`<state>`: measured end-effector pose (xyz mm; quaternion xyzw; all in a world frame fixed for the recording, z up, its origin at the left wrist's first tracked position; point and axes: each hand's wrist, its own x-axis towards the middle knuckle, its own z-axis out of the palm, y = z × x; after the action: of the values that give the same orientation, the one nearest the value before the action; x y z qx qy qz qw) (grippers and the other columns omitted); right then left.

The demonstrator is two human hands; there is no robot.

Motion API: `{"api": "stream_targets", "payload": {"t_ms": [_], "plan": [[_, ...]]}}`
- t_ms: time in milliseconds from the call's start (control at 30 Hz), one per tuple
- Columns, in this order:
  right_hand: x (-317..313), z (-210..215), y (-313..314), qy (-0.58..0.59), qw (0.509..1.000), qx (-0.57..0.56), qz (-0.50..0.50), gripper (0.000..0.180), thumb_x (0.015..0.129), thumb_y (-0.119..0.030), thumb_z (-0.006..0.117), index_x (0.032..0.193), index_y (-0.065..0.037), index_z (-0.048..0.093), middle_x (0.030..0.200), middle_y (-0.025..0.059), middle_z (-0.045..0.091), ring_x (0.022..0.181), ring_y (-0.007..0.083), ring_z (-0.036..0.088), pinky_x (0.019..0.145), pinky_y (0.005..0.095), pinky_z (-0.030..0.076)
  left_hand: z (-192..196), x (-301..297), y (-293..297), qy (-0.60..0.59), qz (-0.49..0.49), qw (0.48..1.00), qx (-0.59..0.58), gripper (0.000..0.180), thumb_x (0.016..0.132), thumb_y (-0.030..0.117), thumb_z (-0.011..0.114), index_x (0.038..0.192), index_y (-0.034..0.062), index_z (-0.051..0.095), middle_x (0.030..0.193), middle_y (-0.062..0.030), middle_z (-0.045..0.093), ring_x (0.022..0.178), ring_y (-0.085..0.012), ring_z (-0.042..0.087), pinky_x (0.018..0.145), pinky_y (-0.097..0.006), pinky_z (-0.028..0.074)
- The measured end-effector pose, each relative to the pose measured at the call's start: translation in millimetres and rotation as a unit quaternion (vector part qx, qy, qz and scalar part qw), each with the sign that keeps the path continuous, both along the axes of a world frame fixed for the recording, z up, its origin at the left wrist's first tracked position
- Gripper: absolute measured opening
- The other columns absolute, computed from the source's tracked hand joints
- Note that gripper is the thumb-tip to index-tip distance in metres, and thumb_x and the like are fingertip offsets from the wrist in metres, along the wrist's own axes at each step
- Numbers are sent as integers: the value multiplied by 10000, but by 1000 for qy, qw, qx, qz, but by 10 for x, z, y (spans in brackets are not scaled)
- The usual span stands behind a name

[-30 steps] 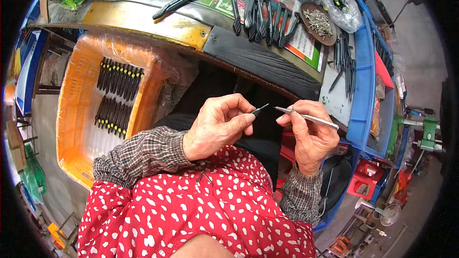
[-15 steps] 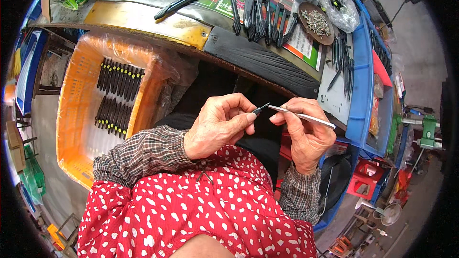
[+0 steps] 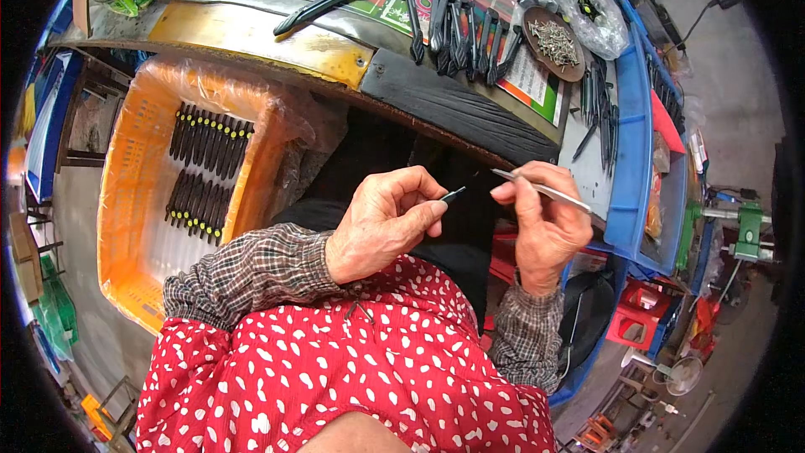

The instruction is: The person assembles small black plastic components by hand at a workshop bench, using tweezers and a small metal tool to manipulate screws and pins.

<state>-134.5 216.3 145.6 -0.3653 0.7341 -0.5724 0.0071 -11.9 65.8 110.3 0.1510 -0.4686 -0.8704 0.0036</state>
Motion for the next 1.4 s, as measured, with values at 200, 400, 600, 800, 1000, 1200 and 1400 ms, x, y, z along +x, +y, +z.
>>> {"api": "stream_targets", "payload": {"t_ms": [200,400,600,800,1000,1200,1400], "plan": [[-57,125,65,-37,999,-26,13,82,848,67,593,931,67,592,907,127,592,697,158,638,615,246,557,-26,6,-15,21,-6,1000,-3,102,919,88,572,977,4,561,711,-26,605,483,-30,441,415,-171,334],[-533,457,248,-35,989,48,-134,108,903,-71,584,954,18,552,813,85,623,601,118,617,521,212,477,-15,44,-41,-17,-2,1000,-19,105,916,82,574,973,-5,564,716,-53,623,476,-37,450,405,-178,338],[-1728,536,431,153,921,234,-271,176,827,-122,619,825,47,568,656,166,602,562,266,608,524,367,461,7,32,-52,10,-10,1000,-13,95,920,73,566,977,-3,563,721,-48,621,480,-28,443,404,-174,322],[-2343,212,197,370,773,380,-347,190,778,-151,578,731,33,568,735,259,614,741,449,610,650,527,478,-18,-76,-138,-7,-15,1000,-26,112,931,95,558,983,-4,566,737,-42,619,501,-25,440,419,-164,324],[-2728,124,193,383,751,423,-332,217,840,-148,463,721,-1,570,776,240,629,726,435,618,629,537,487,-65,-96,-180,-9,-15,1000,-15,119,934,107,558,983,0,573,736,-36,618,510,-28,450,434,-165,343],[-2766,169,-63,337,748,456,-345,283,858,-154,432,763,-5,652,832,233,654,801,405,646,689,495,514,-60,-78,-235,-16,-23,998,-47,124,928,108,567,989,0,569,732,-36,621,531,-34,471,450,-173,364],[-2925,141,8,358,739,466,-331,302,863,-179,414,775,-13,652,840,226,652,808,416,637,699,514,500,-121,-90,-254,-9,-24,1000,-8,121,922,111,579,988,10,568,737,-38,624,533,-35,473,455,-175,365]]}}
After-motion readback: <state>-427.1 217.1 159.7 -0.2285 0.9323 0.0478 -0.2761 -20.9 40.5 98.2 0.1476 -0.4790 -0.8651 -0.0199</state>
